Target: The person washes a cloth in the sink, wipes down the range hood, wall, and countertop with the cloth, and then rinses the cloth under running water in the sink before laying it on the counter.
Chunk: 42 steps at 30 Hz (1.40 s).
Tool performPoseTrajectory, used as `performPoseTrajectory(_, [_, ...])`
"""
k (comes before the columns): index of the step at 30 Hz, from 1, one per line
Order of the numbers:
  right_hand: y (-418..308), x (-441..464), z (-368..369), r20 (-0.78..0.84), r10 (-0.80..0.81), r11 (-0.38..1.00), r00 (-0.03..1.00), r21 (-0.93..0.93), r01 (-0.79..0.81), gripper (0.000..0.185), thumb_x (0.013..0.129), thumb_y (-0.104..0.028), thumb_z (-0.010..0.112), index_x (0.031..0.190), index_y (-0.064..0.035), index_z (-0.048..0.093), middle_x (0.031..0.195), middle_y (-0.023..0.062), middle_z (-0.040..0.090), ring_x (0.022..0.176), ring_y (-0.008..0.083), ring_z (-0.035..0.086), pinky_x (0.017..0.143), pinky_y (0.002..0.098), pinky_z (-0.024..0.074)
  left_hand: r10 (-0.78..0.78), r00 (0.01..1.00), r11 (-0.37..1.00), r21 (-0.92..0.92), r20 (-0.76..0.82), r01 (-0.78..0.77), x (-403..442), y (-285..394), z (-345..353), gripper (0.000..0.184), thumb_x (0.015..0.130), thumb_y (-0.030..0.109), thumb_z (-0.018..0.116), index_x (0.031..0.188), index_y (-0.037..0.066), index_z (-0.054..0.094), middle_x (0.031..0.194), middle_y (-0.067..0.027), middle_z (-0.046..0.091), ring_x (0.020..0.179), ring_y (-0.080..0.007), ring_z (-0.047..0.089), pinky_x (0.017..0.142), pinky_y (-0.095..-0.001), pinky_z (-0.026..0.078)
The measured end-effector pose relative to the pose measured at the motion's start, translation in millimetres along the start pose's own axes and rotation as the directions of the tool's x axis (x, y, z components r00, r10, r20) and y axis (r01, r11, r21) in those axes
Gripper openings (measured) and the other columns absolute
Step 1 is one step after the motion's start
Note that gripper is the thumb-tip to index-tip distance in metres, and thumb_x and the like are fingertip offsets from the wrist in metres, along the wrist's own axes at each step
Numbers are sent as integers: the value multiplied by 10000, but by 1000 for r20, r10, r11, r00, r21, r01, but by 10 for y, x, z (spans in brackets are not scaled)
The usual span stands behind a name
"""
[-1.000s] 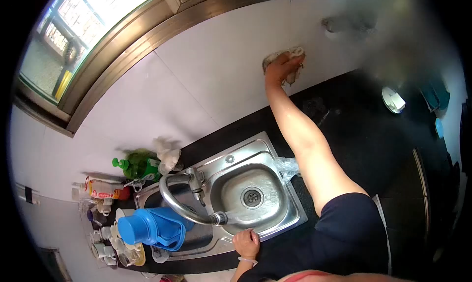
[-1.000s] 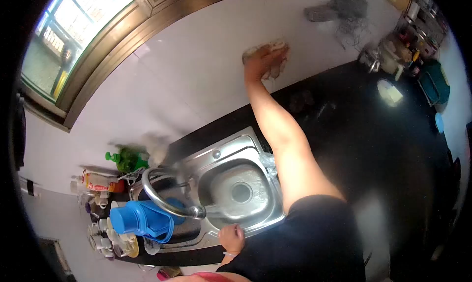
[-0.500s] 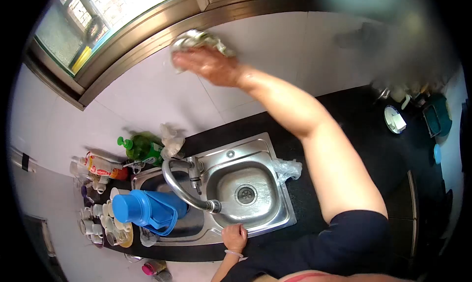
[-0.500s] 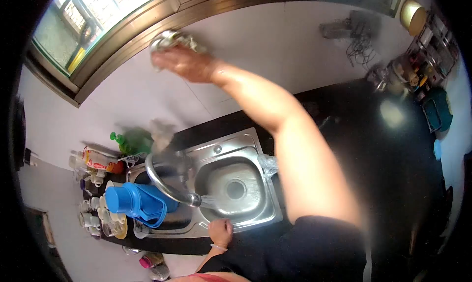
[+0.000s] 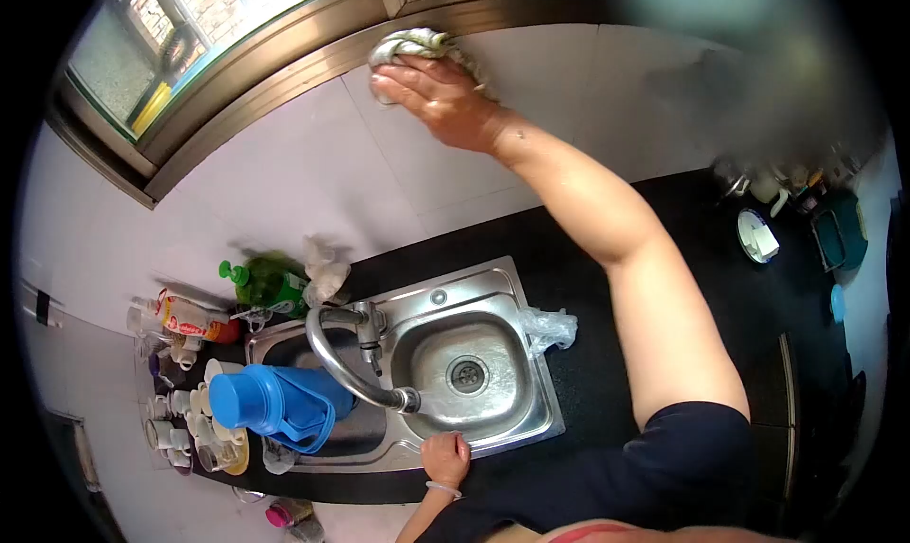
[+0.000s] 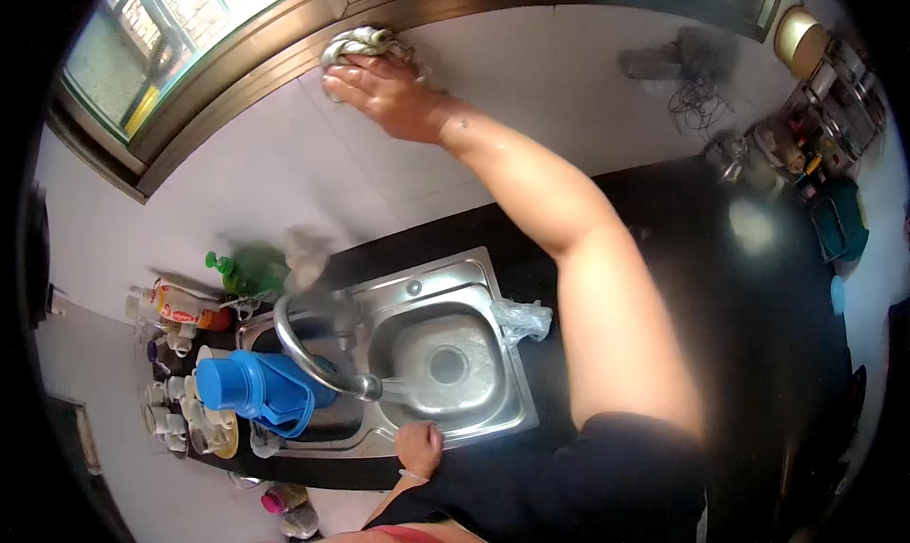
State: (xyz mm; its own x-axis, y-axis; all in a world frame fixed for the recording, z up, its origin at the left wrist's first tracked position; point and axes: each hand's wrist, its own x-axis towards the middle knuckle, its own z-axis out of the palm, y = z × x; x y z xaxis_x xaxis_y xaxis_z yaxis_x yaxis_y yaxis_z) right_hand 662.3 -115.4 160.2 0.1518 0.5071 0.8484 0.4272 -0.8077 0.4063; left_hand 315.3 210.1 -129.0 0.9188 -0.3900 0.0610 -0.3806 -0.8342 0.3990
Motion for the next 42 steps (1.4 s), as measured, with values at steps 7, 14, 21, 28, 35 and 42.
performPoseTrajectory(7, [446,-492,-445,21,257,965,966,-64,-255,412,785,23,488,1191,-45,487,1191,97,528,1129,266,474,979,387,341,37,995,999,8,-90,-36,2,-26,-91,89,699,156,577,677,71,587,677,-85,575,679,-282,543,612,-415,405])
performPoseTrajectory(14, [-460,671,487,115,68,990,991,116,-81,404,813,22,439,1194,-92,513,1306,36,451,1259,195,333,1057,352,249,17,991,998,-61,-133,-25,-24,-110,-84,111,704,174,578,633,90,574,651,-69,558,674,-267,547,618,-411,413])
performPoseTrajectory(21, [-1693,1863,1630,173,-267,964,948,60,261,469,819,-96,425,1286,-138,435,1413,9,305,1291,141,295,1079,387,208,-37,988,993,-115,-152,19,-44,-137,-126,107,700,171,585,636,88,560,660,-64,550,682,-251,543,644,-383,421])
performPoseTrajectory(28, [-2330,2241,2305,325,-105,640,940,745,-186,367,883,-137,425,1246,-113,470,1363,30,381,1298,166,276,1085,316,208,-39,991,993,-114,-129,24,-52,-179,-102,106,707,169,596,651,83,569,676,-67,561,692,-252,547,645,-383,425])
performPoseTrajectory(35, [-1419,1333,1644,64,-168,920,984,369,133,523,732,-10,516,1234,-141,458,1346,12,384,1225,260,376,1018,353,327,-29,997,997,-76,-71,24,-26,-111,-169,91,708,167,594,712,77,597,703,-73,581,706,-267,549,657,-395,419])
performPoseTrajectory(42, [-406,277,187,353,225,967,908,34,-253,437,772,-97,523,1205,-126,474,1311,37,416,1168,214,419,984,352,331,21,1000,1000,1,-2,-21,-38,-152,37,107,704,156,598,675,58,565,636,-101,542,640,-304,527,604,-437,400])
